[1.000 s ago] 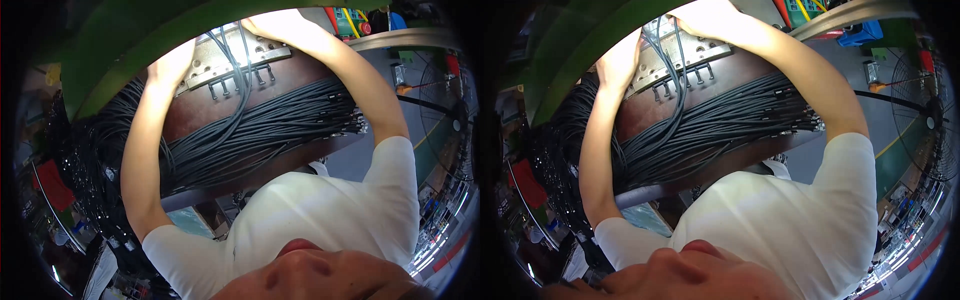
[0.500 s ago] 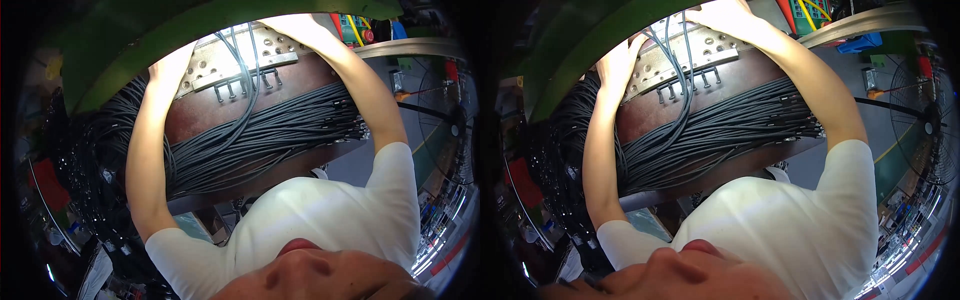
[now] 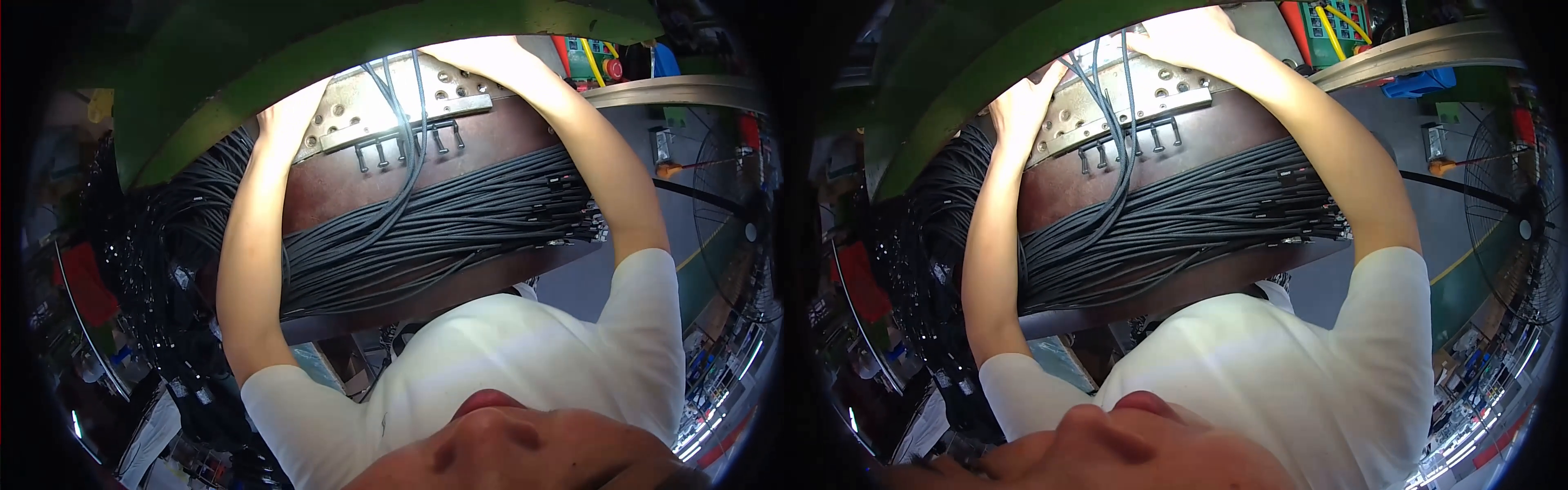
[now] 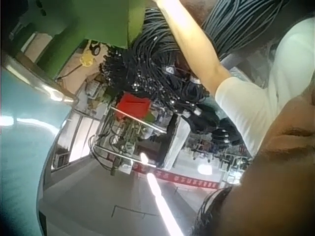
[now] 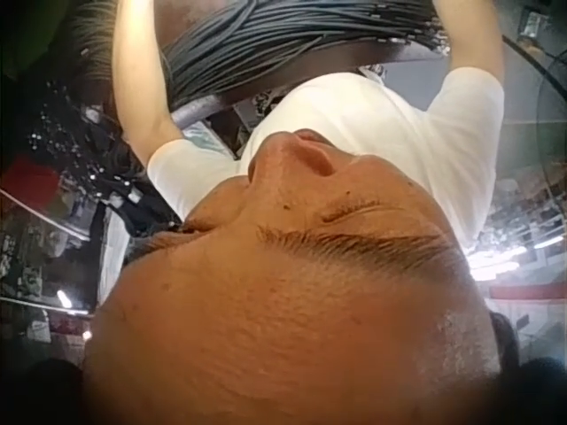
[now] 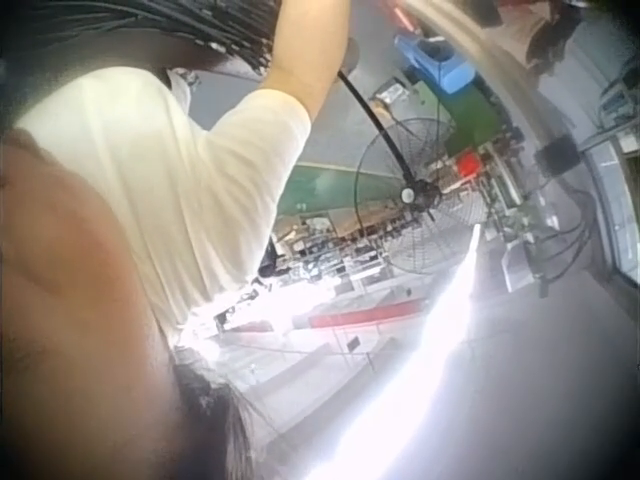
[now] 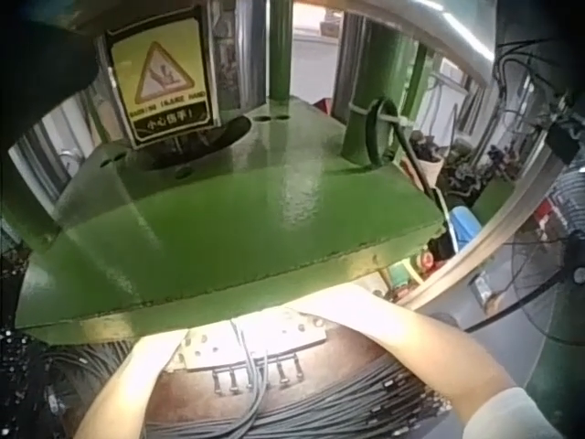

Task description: Insert cables into a fixture and trim wire ends using wire cutters.

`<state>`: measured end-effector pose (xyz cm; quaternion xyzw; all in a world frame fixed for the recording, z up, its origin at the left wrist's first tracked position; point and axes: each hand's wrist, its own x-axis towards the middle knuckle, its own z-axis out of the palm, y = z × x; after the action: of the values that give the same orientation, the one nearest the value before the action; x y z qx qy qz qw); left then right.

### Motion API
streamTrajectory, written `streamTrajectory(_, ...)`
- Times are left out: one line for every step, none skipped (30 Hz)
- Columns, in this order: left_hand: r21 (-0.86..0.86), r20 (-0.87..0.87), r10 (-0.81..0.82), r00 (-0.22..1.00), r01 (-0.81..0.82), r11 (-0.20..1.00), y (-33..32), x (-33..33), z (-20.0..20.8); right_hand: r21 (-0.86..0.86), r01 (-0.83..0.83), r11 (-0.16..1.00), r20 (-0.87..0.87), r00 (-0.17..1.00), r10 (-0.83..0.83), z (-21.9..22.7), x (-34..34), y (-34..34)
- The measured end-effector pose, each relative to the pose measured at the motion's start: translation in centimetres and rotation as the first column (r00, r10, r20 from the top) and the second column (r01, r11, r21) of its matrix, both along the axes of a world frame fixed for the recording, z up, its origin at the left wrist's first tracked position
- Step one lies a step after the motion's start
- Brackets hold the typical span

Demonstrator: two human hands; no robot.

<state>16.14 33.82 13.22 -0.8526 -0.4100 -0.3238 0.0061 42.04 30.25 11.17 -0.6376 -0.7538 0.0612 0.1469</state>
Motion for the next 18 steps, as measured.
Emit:
streamTrajectory(0.055,0.006,-0.020,1.000,0.019,0.998,0.1,0.0,-0.2,0.018,-0.006,1.000,0.003,1.000,0.006,-0.2,0.1,0.0)
streamTrajectory(0.108,0.009,-0.036,0.999,0.034,0.994,0.2,-0.1,-0.5,0.033,-0.017,0.999,0.005,1.000,0.016,-0.3,0.0,0.0)
streamTrajectory(0.109,0.006,-0.031,1.000,0.030,0.994,0.2,-0.4,-0.6,0.049,-0.028,0.998,0.006,1.000,0.028,-0.4,-0.1,0.0)
streamTrajectory(0.167,-0.071,-0.046,0.996,0.057,0.984,0.3,-0.8,-0.7,0.050,-0.033,0.998,0.002,0.999,0.033,-0.4,-0.2,0.1)
streamTrajectory(0.222,-0.143,-0.064,0.988,0.095,0.971,0.3,-0.8,-0.4,0.080,-0.041,0.996,0.022,0.999,0.039,-0.1,-0.3,0.0)
streamTrajectory(0.222,-0.143,-0.065,0.988,0.096,0.970,0.3,-0.8,0.0,0.110,-0.050,0.993,0.042,0.998,0.045,0.2,-0.4,0.0)
streamTrajectory(0.112,-0.142,-0.043,0.989,0.060,0.992,0.3,-0.9,0.6,0.112,-0.049,0.992,0.042,0.998,0.044,-0.7,-0.1,0.4)
streamTrajectory(0.001,-0.132,-0.038,0.991,0.039,0.999,-0.1,-0.2,1.3,-0.016,-0.108,0.994,-0.267,0.959,0.099,-2.4,1.3,0.6)
streamTrajectory(0.005,-0.120,-0.054,0.991,0.055,0.998,-0.3,0.7,1.7,-0.114,-0.202,0.973,-0.556,0.825,0.106,-3.9,2.8,0.9)
streamTrajectory(-0.025,-0.115,-0.032,0.993,0.029,0.999,-0.6,1.1,2.2,-0.161,-0.337,0.928,-0.795,0.602,0.080,-4.2,3.2,1.2)
streamTrajectory(-0.059,-0.115,0.004,0.993,-0.010,0.998,-1.0,0.8,2.6,-0.155,-0.354,0.922,-0.797,0.597,0.096,-1.7,1.6,0.6)
streamTrajectory(-0.092,-0.066,-0.039,0.997,0.032,0.995,-1.4,0.0,2.4,-0.115,-0.196,0.974,-0.555,0.825,0.100,2.8,-1.2,-0.7)
streamTrajectory(-0.182,-0.076,-0.032,0.997,0.018,0.983,-1.9,-0.3,2.7,-0.010,-0.042,0.999,-0.260,0.965,0.038,5.5,-2.7,-1.5)
streamTrajectory(-0.242,-0.050,-0.011,0.999,-0.001,0.970,-2.7,-0.3,3.1,-0.051,-0.100,0.994,-0.301,0.950,0.080,5.4,-1.7,-1.7)
streamTrajectory(-0.307,-0.029,0.018,0.999,-0.026,0.951,-4.1,-1.1,3.6,0.152,-0.098,0.983,-0.265,0.955,0.137,5.2,-1.3,-3.4)
streamTrajectory(-0.492,0.169,0.014,0.986,0.072,0.868,-6.6,-1.8,4.7,0.341,-0.094,0.935,-0.214,0.961,0.175,5.2,-0.7,-6.3)
streamTrajectory(-0.639,0.358,0.050,0.932,0.206,0.741,-9.9,-2.7,6.5,0.450,-0.142,0.882,-0.250,0.928,0.277,6.6,0.3,-9.6)
streamTrajectory(-0.776,0.552,0.246,0.797,0.382,0.502,-13.6,-3.4,9.1,0.314,-0.048,0.948,-0.299,0.943,0.147,7.3,2.0,-14.1)
